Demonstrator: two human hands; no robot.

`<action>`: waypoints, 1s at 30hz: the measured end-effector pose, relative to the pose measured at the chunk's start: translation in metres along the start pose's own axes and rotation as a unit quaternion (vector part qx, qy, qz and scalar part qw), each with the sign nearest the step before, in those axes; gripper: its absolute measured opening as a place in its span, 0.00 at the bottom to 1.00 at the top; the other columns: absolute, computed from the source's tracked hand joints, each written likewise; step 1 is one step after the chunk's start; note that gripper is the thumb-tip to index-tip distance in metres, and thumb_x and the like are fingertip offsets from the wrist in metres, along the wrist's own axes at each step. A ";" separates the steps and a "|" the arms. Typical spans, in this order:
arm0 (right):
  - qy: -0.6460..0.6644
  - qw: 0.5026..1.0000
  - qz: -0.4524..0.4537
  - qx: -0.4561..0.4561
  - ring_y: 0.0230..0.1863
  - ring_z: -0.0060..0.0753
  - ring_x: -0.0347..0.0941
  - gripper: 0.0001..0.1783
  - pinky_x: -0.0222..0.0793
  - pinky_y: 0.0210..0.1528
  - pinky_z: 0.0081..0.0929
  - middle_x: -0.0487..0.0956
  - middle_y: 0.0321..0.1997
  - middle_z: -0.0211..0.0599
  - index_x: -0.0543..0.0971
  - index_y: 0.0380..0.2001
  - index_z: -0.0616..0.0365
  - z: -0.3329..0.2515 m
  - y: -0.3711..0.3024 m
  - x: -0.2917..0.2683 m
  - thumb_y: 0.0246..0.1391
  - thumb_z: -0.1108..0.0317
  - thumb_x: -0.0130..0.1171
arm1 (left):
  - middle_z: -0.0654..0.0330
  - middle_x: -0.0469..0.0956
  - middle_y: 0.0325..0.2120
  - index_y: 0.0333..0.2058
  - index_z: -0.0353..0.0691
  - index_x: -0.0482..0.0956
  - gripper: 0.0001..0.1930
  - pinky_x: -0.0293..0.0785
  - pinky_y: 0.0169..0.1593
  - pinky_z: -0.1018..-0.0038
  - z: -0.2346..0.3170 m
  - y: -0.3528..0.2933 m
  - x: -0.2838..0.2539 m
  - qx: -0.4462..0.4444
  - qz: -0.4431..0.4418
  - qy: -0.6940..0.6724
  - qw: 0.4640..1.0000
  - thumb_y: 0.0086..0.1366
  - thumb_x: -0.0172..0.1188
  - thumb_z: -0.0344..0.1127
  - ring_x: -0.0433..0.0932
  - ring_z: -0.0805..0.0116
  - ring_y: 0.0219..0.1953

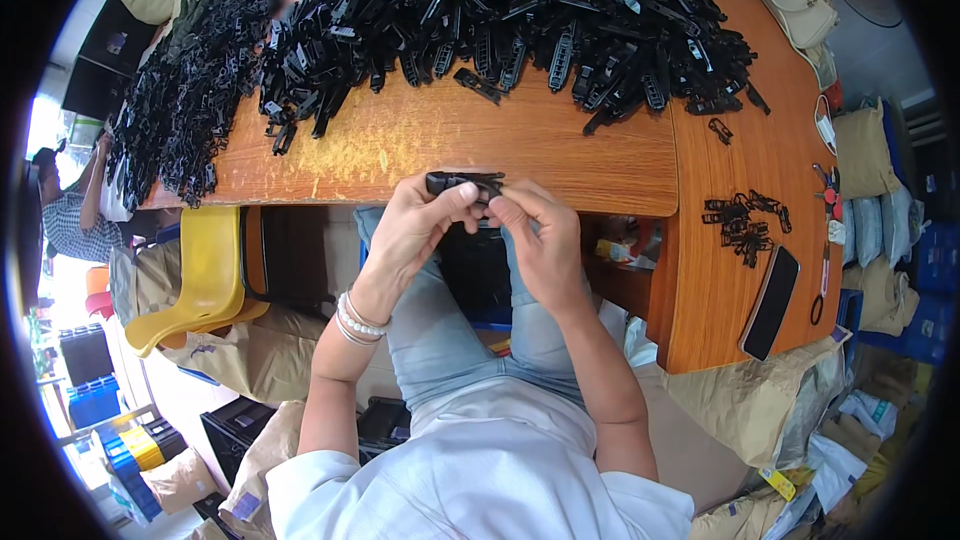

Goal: Assembling small black plastic mechanical components at a workbench.

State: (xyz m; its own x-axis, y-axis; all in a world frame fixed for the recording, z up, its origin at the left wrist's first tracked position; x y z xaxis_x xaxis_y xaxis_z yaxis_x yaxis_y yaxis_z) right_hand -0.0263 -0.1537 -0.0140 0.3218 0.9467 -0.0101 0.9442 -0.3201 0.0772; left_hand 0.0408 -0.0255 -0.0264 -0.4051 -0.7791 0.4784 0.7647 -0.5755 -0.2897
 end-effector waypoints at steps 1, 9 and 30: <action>-0.017 0.999 -0.028 0.017 0.27 0.19 0.68 0.08 0.64 0.30 0.15 0.73 0.26 0.31 0.77 0.33 0.69 0.004 0.000 -0.003 0.52 0.74 0.55 | 0.62 0.75 0.21 0.32 0.31 0.75 0.09 0.60 0.21 0.85 0.001 0.001 -0.001 -0.002 -0.002 0.074 0.997 0.56 0.60 0.32 0.71 0.81 0.21; 0.103 0.983 -0.022 0.151 0.29 0.20 0.69 0.18 0.64 0.33 0.16 0.74 0.28 0.31 0.71 0.44 0.69 0.012 -0.001 -0.005 0.48 0.74 0.59 | 0.69 0.66 0.13 0.18 0.36 0.73 0.11 0.56 0.22 0.82 0.009 0.001 0.005 0.123 -0.021 0.238 0.963 0.53 0.64 0.34 0.62 0.82 0.18; 0.143 0.985 0.008 0.092 0.25 0.20 0.66 0.15 0.63 0.30 0.14 0.76 0.27 0.41 0.73 0.42 0.71 0.014 -0.006 -0.009 0.51 0.74 0.54 | 0.60 0.65 0.32 0.29 0.34 0.73 0.09 0.68 0.34 0.76 0.061 0.111 -0.069 0.453 0.051 0.796 0.397 0.48 0.54 0.31 0.67 0.67 0.35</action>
State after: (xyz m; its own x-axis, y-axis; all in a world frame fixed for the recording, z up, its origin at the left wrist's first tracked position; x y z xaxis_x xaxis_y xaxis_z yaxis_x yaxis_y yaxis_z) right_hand -0.0334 -0.1608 -0.0281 0.3280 0.9044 0.2729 0.9446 -0.3104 -0.1067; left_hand 0.1845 -0.0209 -0.0405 0.3996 -0.3711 -0.8382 0.3913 -0.7578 0.5221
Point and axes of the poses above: each hand's wrist, its own y-axis towards the middle knuckle, its own x-axis out of the palm, z = x × y, the point moved 3 cm from there along y, towards the middle knuckle
